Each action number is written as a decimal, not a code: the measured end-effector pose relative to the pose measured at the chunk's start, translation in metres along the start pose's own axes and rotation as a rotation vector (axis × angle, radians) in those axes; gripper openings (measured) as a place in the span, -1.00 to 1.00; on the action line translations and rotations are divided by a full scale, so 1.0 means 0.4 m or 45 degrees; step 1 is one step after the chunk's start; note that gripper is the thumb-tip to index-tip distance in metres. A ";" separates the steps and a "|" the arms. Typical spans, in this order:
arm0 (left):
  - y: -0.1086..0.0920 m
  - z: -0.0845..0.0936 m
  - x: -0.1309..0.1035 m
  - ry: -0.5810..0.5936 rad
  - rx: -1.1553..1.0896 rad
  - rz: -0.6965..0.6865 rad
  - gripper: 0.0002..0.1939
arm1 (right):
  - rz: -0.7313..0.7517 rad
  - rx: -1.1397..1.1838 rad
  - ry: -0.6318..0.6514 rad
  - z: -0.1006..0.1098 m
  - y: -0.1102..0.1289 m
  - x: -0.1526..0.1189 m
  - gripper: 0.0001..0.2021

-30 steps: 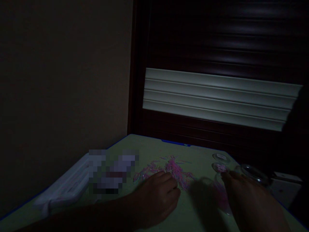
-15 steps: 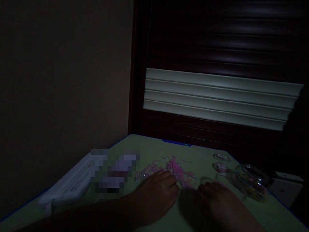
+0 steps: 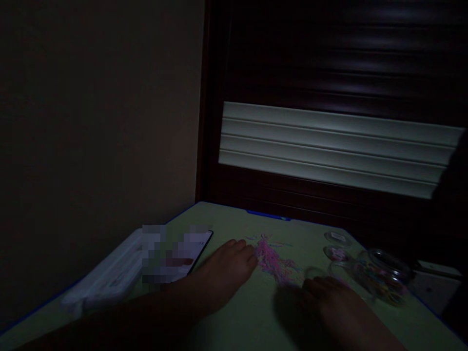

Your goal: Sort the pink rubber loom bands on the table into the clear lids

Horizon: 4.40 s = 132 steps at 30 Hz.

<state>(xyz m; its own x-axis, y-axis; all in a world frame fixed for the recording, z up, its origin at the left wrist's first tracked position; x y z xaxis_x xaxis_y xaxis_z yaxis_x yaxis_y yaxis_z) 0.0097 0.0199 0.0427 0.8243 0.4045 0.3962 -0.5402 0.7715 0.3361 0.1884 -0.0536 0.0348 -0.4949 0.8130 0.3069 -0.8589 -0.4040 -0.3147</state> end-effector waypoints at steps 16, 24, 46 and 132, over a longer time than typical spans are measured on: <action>0.022 -0.017 -0.023 0.078 -0.065 -0.014 -0.83 | 0.018 0.016 -0.086 -0.008 -0.005 -0.007 -0.77; -0.026 -0.009 -0.018 0.204 0.069 -0.054 -0.92 | 0.001 0.137 -0.183 -0.008 0.002 -0.004 -0.80; -0.043 -0.029 -0.011 0.288 0.110 0.170 -0.81 | 0.016 0.132 -0.368 -0.036 0.012 -0.002 -0.80; -0.058 -0.079 0.010 -0.011 -2.053 0.699 -0.87 | -0.096 0.224 -0.139 0.010 0.001 0.004 -0.75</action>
<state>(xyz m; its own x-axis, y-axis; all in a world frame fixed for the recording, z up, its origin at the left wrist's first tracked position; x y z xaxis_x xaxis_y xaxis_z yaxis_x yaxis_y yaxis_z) 0.0309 0.0190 0.0095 0.6098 0.7746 0.1678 -0.0280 0.2327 -0.9721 0.1869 -0.0540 0.0387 -0.4312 0.7974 0.4221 -0.8992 -0.4182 -0.1286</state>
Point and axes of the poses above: each hand's wrist, its own x-axis towards the middle knuckle, its own z-axis out of the back of the hand, y = z × x, the point moved 3 cm from there along x, towards the middle knuckle, and after that the axes turned 1 degree about x, right-handed, at the moved point
